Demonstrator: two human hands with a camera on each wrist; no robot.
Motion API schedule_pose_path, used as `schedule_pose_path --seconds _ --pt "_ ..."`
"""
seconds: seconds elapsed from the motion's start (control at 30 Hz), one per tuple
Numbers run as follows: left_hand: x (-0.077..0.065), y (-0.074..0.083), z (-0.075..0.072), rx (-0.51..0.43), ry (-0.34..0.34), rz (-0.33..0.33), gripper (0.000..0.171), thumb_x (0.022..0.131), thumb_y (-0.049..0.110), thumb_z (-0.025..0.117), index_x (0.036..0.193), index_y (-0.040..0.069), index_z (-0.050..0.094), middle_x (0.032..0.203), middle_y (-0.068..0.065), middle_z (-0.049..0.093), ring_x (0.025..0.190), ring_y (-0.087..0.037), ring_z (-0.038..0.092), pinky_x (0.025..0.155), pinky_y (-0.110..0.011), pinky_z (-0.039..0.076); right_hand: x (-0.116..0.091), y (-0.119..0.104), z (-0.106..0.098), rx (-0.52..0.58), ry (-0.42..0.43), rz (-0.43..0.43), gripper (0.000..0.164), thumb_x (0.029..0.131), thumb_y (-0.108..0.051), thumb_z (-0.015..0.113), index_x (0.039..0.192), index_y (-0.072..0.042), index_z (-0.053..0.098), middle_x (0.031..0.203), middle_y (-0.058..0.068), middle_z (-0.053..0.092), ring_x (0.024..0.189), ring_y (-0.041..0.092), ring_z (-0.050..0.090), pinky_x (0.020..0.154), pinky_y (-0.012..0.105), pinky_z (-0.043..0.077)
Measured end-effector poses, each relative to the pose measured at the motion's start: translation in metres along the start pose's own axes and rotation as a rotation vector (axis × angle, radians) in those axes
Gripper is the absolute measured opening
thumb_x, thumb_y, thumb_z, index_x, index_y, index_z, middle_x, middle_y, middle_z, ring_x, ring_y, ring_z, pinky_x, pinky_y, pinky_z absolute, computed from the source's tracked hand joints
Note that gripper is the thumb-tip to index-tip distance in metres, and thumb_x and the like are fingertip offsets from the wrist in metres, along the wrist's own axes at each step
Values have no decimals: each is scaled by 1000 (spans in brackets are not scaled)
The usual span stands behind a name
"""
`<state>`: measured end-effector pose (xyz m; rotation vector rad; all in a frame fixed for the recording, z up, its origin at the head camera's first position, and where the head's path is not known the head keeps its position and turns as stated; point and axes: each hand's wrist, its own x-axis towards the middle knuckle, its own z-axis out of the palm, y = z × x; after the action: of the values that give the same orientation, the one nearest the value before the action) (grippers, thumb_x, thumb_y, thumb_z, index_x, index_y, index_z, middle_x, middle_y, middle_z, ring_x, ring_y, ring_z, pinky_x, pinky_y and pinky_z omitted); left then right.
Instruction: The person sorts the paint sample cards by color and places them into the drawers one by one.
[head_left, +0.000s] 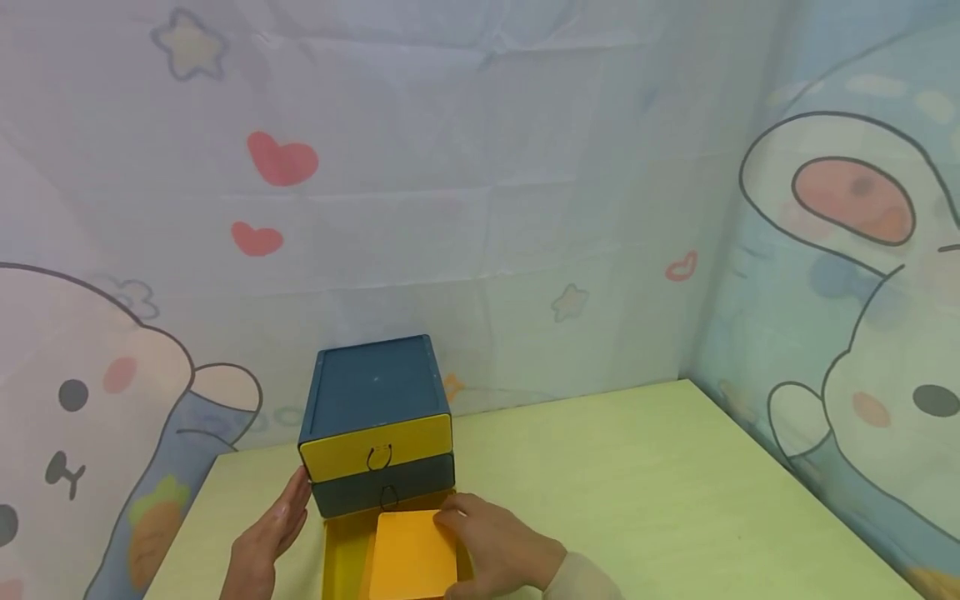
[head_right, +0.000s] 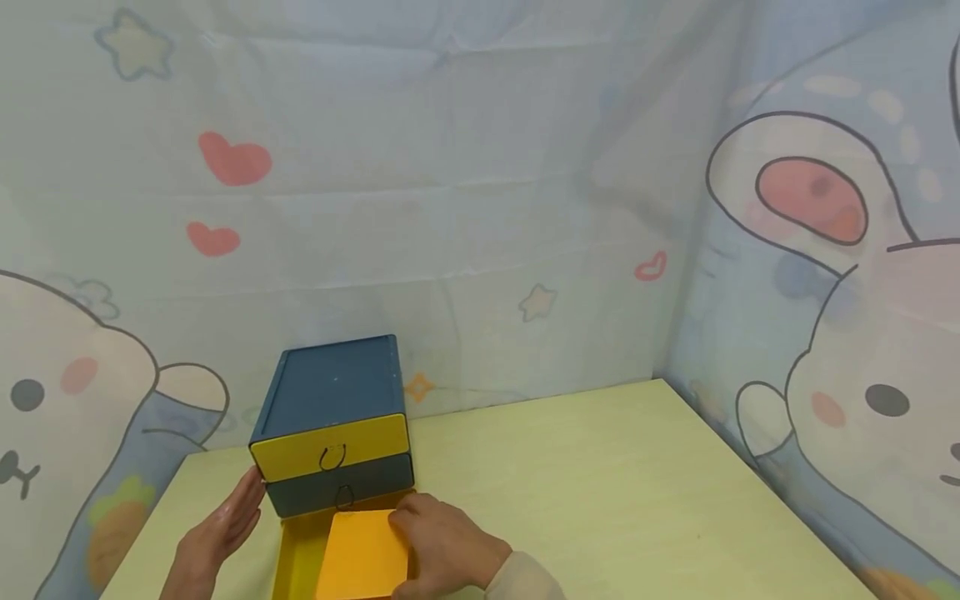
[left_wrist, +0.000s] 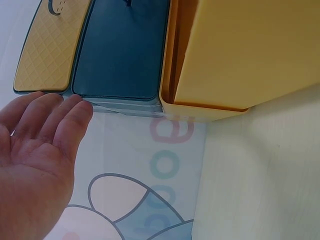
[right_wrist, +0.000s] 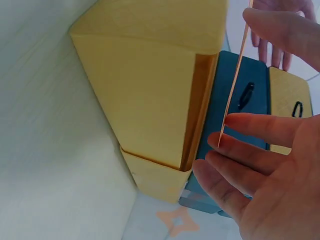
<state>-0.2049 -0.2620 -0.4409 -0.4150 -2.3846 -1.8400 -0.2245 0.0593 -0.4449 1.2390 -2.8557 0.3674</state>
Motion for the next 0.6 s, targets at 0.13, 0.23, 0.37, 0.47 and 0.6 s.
schedule_pose_path --seconds 0.13,0.23,0.37,0.47,0.6 --pt "0 0 0 4 -5 -2 60 113 37 19 159 -1 19 135 43 34 121 26 40 93 1 44 9 0 3 -35 -14 4 68 80 -56 75 132 -14 62 131 -2 61 114 9 56 99 21 53" --pt "0 0 0 13 -3 -4 60 113 37 19 159 -1 19 136 40 33 122 26 40 94 1 44 14 -1 6 -55 -29 17 66 79 -56 76 129 -15 64 129 -2 63 113 9 57 98 19 53" --pt "0 1 1 31 4 -14 60 113 38 18 160 2 20 143 28 31 122 26 39 95 0 44 20 -2 10 -88 -29 9 64 78 -56 77 127 -16 66 129 -2 65 115 10 59 97 20 54" --pt "0 1 1 43 8 -16 59 113 38 18 160 2 20 147 21 29 122 27 38 95 0 45 23 -3 14 -137 -1 -28 61 77 -57 78 121 -16 67 124 -3 66 111 9 59 93 18 54" --pt "0 0 2 52 13 -15 59 113 38 18 160 3 21 152 13 27 122 26 38 95 1 44 27 -5 17 -210 43 -67 57 74 -60 78 111 -18 69 112 -5 67 98 7 60 84 15 52"
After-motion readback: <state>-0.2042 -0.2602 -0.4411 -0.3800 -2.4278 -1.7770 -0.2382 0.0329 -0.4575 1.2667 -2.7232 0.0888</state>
